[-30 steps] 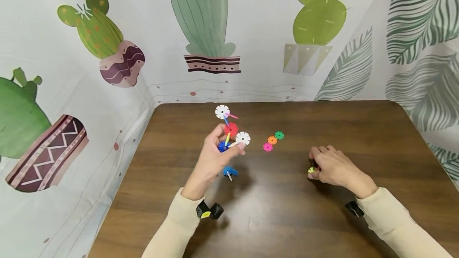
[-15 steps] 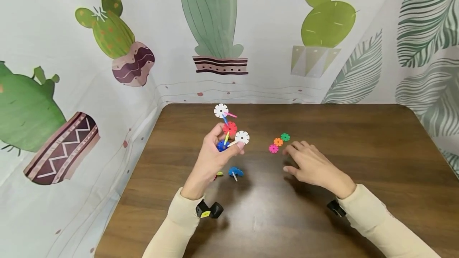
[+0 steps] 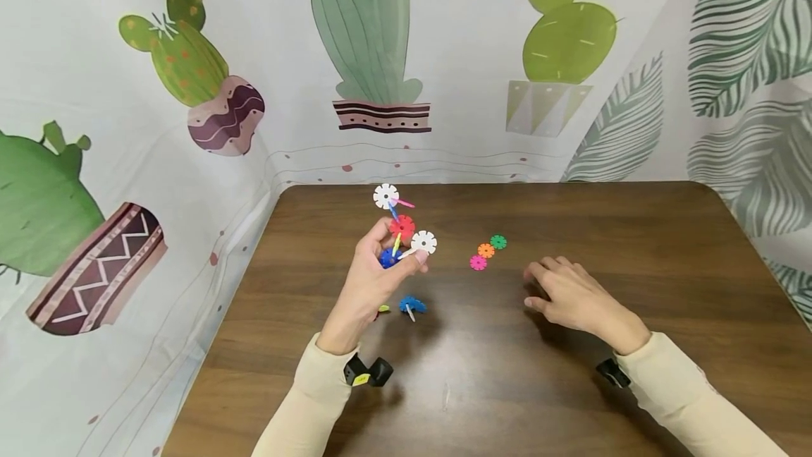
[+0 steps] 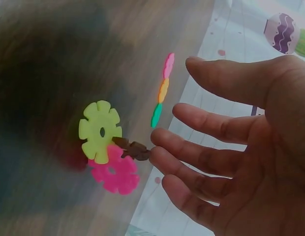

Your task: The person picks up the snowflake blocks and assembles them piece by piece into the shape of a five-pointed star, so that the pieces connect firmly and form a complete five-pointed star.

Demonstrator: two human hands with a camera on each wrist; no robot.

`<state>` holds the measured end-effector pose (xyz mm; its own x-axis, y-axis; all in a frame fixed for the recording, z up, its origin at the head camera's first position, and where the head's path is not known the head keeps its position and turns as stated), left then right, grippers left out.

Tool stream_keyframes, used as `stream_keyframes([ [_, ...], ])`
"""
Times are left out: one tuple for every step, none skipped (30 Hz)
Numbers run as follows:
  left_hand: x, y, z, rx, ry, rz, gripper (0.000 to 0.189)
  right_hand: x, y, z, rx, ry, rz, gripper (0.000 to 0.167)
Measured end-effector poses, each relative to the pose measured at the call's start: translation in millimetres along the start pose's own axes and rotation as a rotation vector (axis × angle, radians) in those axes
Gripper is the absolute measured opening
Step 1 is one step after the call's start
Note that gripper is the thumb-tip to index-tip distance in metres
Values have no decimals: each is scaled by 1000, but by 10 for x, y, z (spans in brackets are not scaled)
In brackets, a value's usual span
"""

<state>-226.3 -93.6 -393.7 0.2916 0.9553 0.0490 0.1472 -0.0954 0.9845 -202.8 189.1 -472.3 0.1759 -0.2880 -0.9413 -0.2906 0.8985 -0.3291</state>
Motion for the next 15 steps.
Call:
stream_keyframes([
  [1, 1, 3, 0, 0, 1, 29, 2, 9, 2, 1, -2, 1, 31],
  [2, 4, 5, 0, 0, 1, 29, 4, 17, 5, -1, -2, 2, 32],
  [2, 4, 8, 0, 0, 1, 29, 7, 26, 7, 0, -5, 2, 32],
  [2, 4, 9, -1, 0, 0, 29, 12, 34, 10, 0, -7, 3, 32],
  [2, 4, 9, -1, 1, 0, 29, 15, 40, 14, 0, -10, 4, 32],
  [2, 6, 10, -1, 2, -2, 29, 18, 51, 19, 3, -15, 5, 33],
  [3, 7, 11, -2, 3, -2, 29, 20, 60, 24, 8, -21, 7, 33],
  [4, 10, 12, -1, 4, -4, 29, 25, 71, 28, 17, -29, 11, 34],
  [4, 10, 13, -1, 5, -5, 29, 34, 89, 32, 32, -41, 16, 35],
  [6, 12, 14, 0, 5, -7, 30, 43, 110, 37, 49, -57, 24, 37],
  [9, 13, 14, -1, 5, -7, 30, 55, 136, 46, 70, -78, 34, 39],
  [12, 14, 15, -2, 4, -7, 30, 67, 167, 56, 94, -100, 43, 42],
  [17, 13, 15, -4, 2, -4, 30, 83, 198, 65, 116, -122, 52, 45],
  [21, 12, 18, -6, 2, -1, 30, 101, 233, 74, 138, -146, 58, 48],
  [26, 11, 19, -8, 0, 1, 30, 118, 268, 83, 158, -164, 57, 50],
])
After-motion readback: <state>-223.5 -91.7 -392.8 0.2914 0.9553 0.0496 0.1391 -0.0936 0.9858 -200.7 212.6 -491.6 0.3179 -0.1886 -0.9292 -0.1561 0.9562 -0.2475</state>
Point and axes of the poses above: each hand's wrist, its own z-axis away from the middle knuckle, its own x-axis out of the palm, y = z × x, the point moved 7 cm from there along -z, towards the middle knuckle, and after that the axes turned 5 degrees about x, right-handed, at the moved point
